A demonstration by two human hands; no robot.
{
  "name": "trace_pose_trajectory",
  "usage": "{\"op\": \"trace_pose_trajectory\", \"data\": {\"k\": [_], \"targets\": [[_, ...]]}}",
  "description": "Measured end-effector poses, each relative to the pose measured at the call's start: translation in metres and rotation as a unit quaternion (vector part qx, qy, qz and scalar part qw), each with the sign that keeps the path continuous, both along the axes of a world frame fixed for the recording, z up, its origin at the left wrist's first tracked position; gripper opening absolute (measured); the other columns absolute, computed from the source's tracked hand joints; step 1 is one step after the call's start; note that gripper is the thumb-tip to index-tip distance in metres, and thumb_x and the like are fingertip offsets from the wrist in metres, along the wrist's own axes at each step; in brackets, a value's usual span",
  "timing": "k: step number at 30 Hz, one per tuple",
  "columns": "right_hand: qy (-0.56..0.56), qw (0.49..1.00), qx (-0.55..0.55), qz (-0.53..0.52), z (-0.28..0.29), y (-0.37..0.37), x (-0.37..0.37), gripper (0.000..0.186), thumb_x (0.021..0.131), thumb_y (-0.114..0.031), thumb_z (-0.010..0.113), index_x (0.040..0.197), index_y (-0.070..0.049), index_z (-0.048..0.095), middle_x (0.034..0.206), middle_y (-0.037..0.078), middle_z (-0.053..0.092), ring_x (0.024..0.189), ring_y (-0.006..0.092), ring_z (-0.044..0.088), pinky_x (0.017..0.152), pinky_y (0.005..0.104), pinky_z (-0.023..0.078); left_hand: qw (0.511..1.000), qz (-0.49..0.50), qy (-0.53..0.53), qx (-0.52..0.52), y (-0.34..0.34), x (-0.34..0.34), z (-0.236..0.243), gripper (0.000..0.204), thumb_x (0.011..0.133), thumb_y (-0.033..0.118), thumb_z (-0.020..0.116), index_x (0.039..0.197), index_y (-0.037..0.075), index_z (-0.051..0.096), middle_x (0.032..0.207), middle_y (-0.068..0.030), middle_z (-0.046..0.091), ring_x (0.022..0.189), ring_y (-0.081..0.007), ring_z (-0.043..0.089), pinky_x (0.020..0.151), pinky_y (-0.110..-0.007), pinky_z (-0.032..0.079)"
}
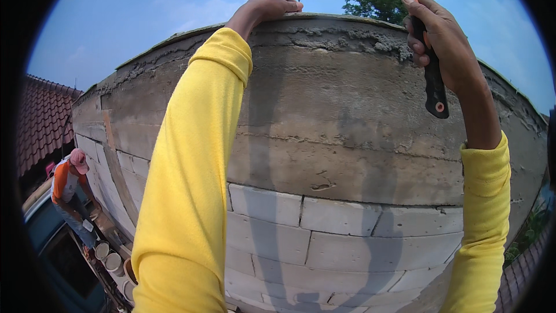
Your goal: The person uses a hammer to tap nails into the top edge of a curved wall, then scoops cement from a bucket with a trowel and applies it to the wall surface. Another worker is visible nearby on scaffolding.
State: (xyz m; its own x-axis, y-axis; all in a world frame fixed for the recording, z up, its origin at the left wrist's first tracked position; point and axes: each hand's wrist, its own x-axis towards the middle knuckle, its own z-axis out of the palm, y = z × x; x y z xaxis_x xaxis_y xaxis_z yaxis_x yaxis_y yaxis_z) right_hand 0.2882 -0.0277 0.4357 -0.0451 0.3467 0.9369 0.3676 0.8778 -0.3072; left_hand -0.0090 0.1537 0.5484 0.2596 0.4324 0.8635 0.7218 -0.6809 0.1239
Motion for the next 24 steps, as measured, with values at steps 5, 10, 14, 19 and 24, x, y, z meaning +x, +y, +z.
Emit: {"op": "trace_pose_trajectory", "data": {"k": [5, 10, 14, 19, 24], "targets": [[-0.107, 0.985, 0.036, -0.128, 0.054, 0.020, 0.007, 0.059, 0.112, -0.038, 0.053, 0.163, -0.009, 0.040, 0.077, -0.003, 0.050, 0.054, 0.0008, 0.050, 0.041, 0.0177, 0.044, 1.000, -0.009, 0.016, -0.008, -0.008, -0.005, 0.002, 0.046, 0.095, 0.045, 0.080, 0.121, 0.008, 0.081, 0.124, -0.0185, 0.077, 0.120, -0.0303, 0.070, 0.109, -0.044, 0.050], [-0.184, 0.952, 0.090, -0.226, 0.099, 0.047, -0.007, 0.055, 0.113, -0.036, 0.052, 0.161, -0.010, 0.044, 0.075, -0.002, 0.052, 0.050, 0.0030, 0.050, 0.040, 0.0203, 0.045, 0.999, 0.015, 0.003, -0.029, -0.014, -0.002, -0.004, 0.039, 0.093, 0.038, 0.083, 0.119, 0.009, 0.082, 0.125, -0.0204, 0.076, 0.117, -0.0326, 0.071, 0.107, -0.043, 0.052], [-0.238, 0.919, 0.109, -0.296, 0.121, 0.066, -0.022, 0.052, 0.114, -0.034, 0.051, 0.160, -0.011, 0.046, 0.073, -0.001, 0.054, 0.047, 0.0047, 0.050, 0.039, 0.0223, 0.045, 1.000, 0.009, 0.013, -0.010, -0.008, 0.003, -0.002, 0.039, 0.093, 0.036, 0.083, 0.121, 0.009, 0.081, 0.124, -0.0197, 0.077, 0.114, -0.0323, 0.073, 0.103, -0.044, 0.054], [-0.274, 0.899, 0.120, -0.319, 0.128, 0.085, -0.029, 0.049, 0.115, -0.032, 0.050, 0.159, -0.011, 0.049, 0.071, 0.000, 0.055, 0.045, 0.0059, 0.050, 0.038, 0.0238, 0.046, 0.999, 0.018, 0.019, -0.023, 0.000, -0.007, -0.003, 0.037, 0.095, 0.037, 0.081, 0.119, 0.009, 0.082, 0.127, -0.0200, 0.075, 0.121, -0.0316, 0.069, 0.112, -0.044, 0.049], [-0.150, 0.914, 0.229, -0.300, 0.139, 0.065, -0.020, 0.048, 0.115, -0.032, 0.049, 0.159, -0.011, 0.049, 0.072, 0.001, 0.055, 0.044, 0.0056, 0.049, 0.038, 0.0233, 0.046, 0.999, 0.017, 0.009, -0.025, -0.010, 0.005, -0.001, 0.036, 0.094, 0.035, 0.083, 0.120, 0.009, 0.082, 0.126, -0.0189, 0.076, 0.120, -0.0299, 0.070, 0.111, -0.043, 0.049]]}}
